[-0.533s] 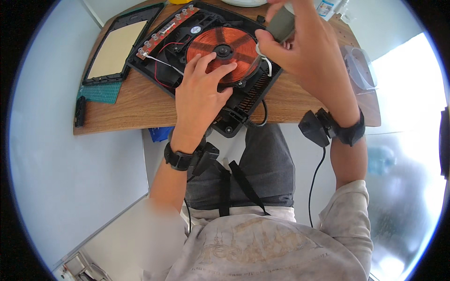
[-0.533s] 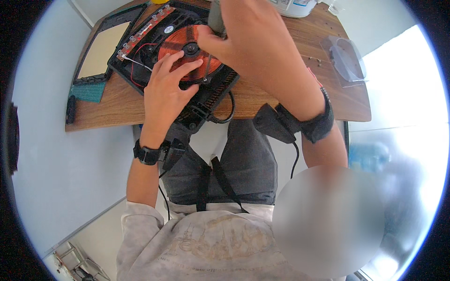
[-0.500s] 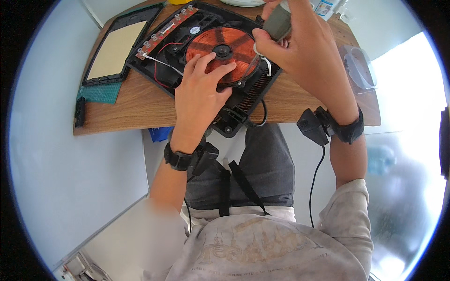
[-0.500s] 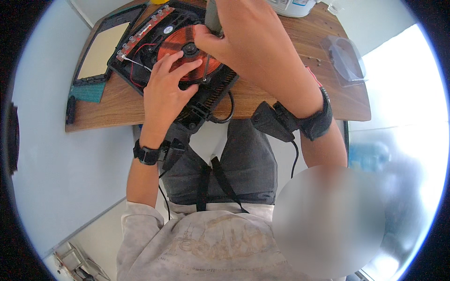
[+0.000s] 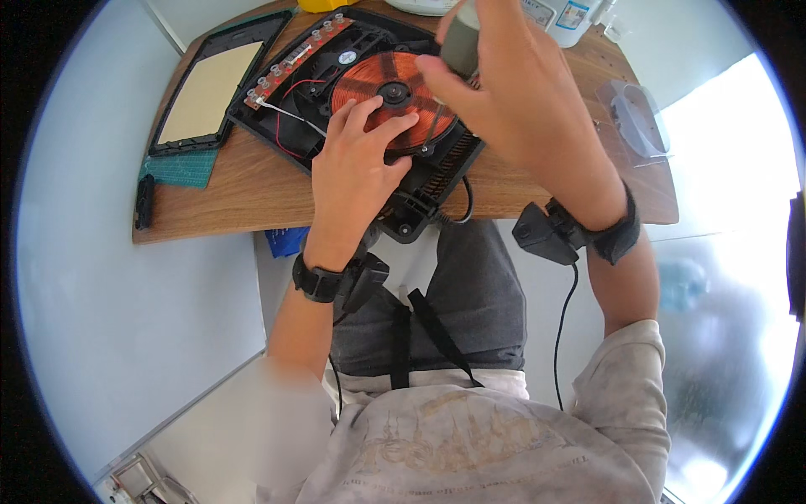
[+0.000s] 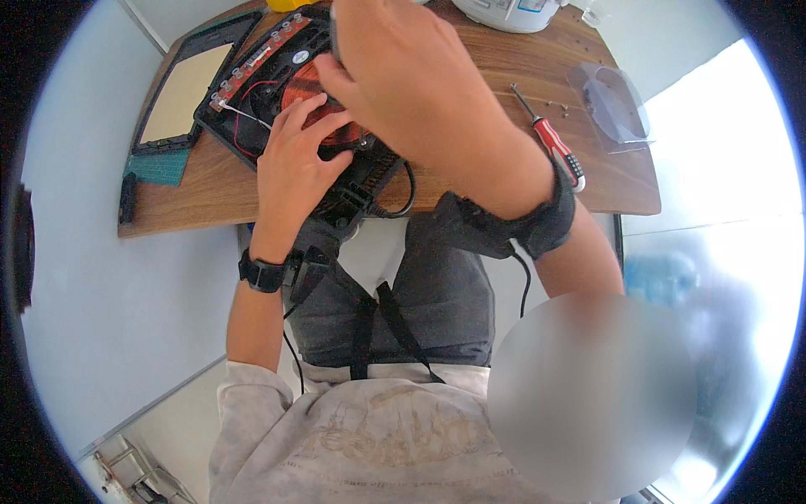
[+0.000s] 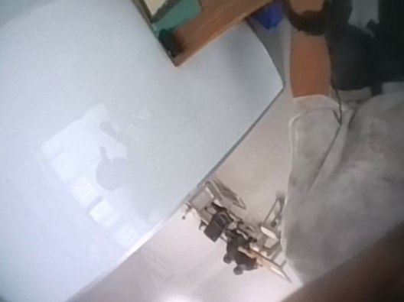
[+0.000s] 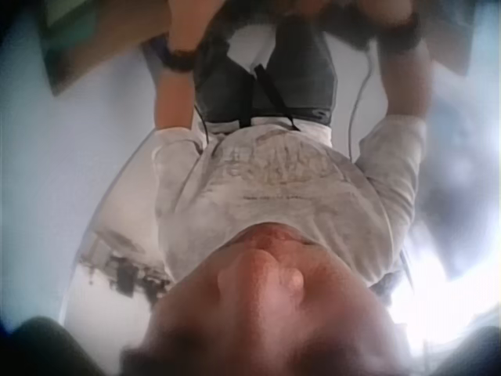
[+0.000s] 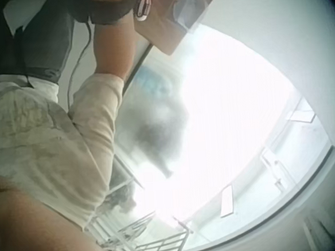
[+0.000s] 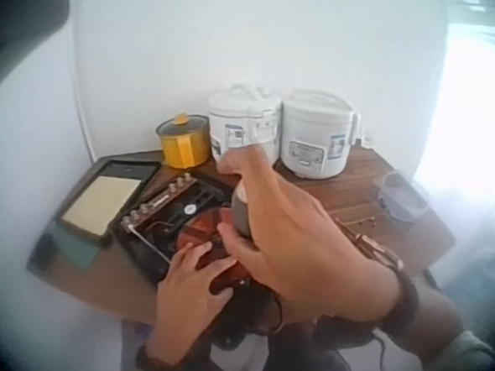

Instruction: The person uses a screwdriver to remove screws from the bottom of a black portable induction cooktop. They then flip the device over and remove the top cover to expose the internal fan and circuitry.

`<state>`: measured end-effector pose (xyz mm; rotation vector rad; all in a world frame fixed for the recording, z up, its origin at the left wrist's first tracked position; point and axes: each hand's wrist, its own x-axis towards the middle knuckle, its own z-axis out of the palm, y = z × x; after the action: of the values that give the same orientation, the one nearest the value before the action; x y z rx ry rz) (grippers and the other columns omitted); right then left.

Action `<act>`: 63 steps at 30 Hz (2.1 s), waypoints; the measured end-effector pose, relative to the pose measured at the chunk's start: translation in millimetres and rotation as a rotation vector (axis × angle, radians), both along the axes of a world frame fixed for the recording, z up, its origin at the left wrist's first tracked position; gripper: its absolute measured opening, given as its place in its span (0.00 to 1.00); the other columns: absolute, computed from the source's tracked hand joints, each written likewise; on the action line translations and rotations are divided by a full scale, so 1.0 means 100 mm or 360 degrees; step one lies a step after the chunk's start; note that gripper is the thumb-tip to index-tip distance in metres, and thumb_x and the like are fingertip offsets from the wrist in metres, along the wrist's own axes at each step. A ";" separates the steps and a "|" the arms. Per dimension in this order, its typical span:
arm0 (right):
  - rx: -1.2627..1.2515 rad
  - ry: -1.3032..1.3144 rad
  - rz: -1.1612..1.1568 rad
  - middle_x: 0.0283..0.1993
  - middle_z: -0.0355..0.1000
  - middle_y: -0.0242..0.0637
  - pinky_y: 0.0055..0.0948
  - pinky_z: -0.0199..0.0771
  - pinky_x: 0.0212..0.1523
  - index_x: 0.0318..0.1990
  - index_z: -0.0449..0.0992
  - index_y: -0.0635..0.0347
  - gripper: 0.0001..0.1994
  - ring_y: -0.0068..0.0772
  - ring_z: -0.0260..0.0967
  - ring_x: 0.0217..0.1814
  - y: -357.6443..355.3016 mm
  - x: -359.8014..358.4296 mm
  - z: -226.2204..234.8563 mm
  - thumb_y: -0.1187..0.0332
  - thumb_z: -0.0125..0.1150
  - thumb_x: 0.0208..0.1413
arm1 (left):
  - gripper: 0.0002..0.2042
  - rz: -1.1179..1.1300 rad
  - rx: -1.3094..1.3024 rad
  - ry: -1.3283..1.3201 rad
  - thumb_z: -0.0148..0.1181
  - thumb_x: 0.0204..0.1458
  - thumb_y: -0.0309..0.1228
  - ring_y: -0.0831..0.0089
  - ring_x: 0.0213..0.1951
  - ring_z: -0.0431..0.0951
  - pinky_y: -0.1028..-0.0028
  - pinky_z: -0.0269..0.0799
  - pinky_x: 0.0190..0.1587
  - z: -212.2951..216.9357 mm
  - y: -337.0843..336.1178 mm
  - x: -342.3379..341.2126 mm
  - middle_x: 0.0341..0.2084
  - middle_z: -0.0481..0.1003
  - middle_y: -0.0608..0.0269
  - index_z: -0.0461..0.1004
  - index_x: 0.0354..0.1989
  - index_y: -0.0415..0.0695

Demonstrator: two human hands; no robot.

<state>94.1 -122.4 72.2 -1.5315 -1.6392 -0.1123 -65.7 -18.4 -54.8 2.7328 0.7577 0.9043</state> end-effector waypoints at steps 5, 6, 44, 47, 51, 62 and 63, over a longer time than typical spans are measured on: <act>0.0039 0.0013 -0.0020 0.57 0.72 0.56 0.48 0.74 0.56 0.61 0.61 0.62 0.26 0.66 0.72 0.58 -0.11 -0.17 0.04 0.71 0.68 0.59 | 0.26 0.0011 -0.0001 0.0001 0.75 0.42 0.31 0.55 0.64 0.71 0.58 0.82 0.54 -0.02 0.01 -0.01 0.61 0.73 0.63 0.82 0.54 0.64; 0.0036 -0.0004 -0.0035 0.57 0.72 0.55 0.48 0.74 0.55 0.60 0.62 0.62 0.26 0.65 0.72 0.58 -0.12 -0.16 0.04 0.71 0.68 0.59 | 0.26 0.0008 -0.0015 -0.0008 0.75 0.42 0.31 0.55 0.64 0.71 0.58 0.82 0.53 -0.02 0.00 -0.02 0.61 0.73 0.63 0.82 0.54 0.64; 0.0232 0.0035 0.0261 0.45 0.76 0.48 0.34 0.78 0.48 0.50 0.75 0.66 0.17 0.43 0.77 0.45 -0.03 -0.09 0.12 0.74 0.71 0.54 | 0.26 0.0048 -0.0060 0.0090 0.75 0.44 0.33 0.56 0.66 0.69 0.56 0.81 0.54 0.01 -0.02 -0.02 0.63 0.72 0.63 0.81 0.56 0.64; 0.0134 0.0180 0.0370 0.46 0.77 0.48 0.32 0.78 0.47 0.51 0.75 0.66 0.18 0.40 0.77 0.45 -0.01 -0.11 0.09 0.74 0.71 0.54 | 0.26 0.0057 -0.0072 0.0111 0.75 0.45 0.34 0.56 0.67 0.69 0.56 0.81 0.54 0.01 -0.02 -0.03 0.63 0.71 0.63 0.81 0.56 0.64; 0.0055 0.0261 0.0363 0.47 0.78 0.47 0.31 0.78 0.47 0.51 0.74 0.66 0.18 0.36 0.77 0.45 -0.03 -0.14 0.11 0.73 0.71 0.55 | 0.25 0.0041 -0.0093 0.0095 0.75 0.45 0.34 0.56 0.67 0.68 0.56 0.81 0.55 0.02 -0.03 -0.03 0.63 0.71 0.63 0.81 0.55 0.64; 0.0156 -0.0015 0.0206 0.40 0.73 0.42 0.28 0.76 0.43 0.43 0.76 0.67 0.13 0.35 0.74 0.41 -0.20 -0.18 0.25 0.76 0.73 0.52 | 0.25 0.0035 -0.0066 0.0068 0.75 0.45 0.33 0.56 0.66 0.69 0.57 0.82 0.54 0.01 -0.03 -0.02 0.63 0.72 0.64 0.81 0.55 0.63; 0.0169 -0.0025 0.0253 0.40 0.73 0.42 0.28 0.75 0.43 0.42 0.76 0.67 0.13 0.35 0.74 0.41 -0.19 -0.15 0.23 0.77 0.73 0.52 | 0.25 0.0032 -0.0067 0.0063 0.75 0.45 0.33 0.56 0.66 0.69 0.57 0.82 0.54 0.02 -0.03 -0.02 0.63 0.72 0.64 0.81 0.55 0.63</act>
<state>79.2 -141.5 95.6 -1.3194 -1.7329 -0.1235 -68.1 -21.8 -52.6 2.7191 0.8032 0.8306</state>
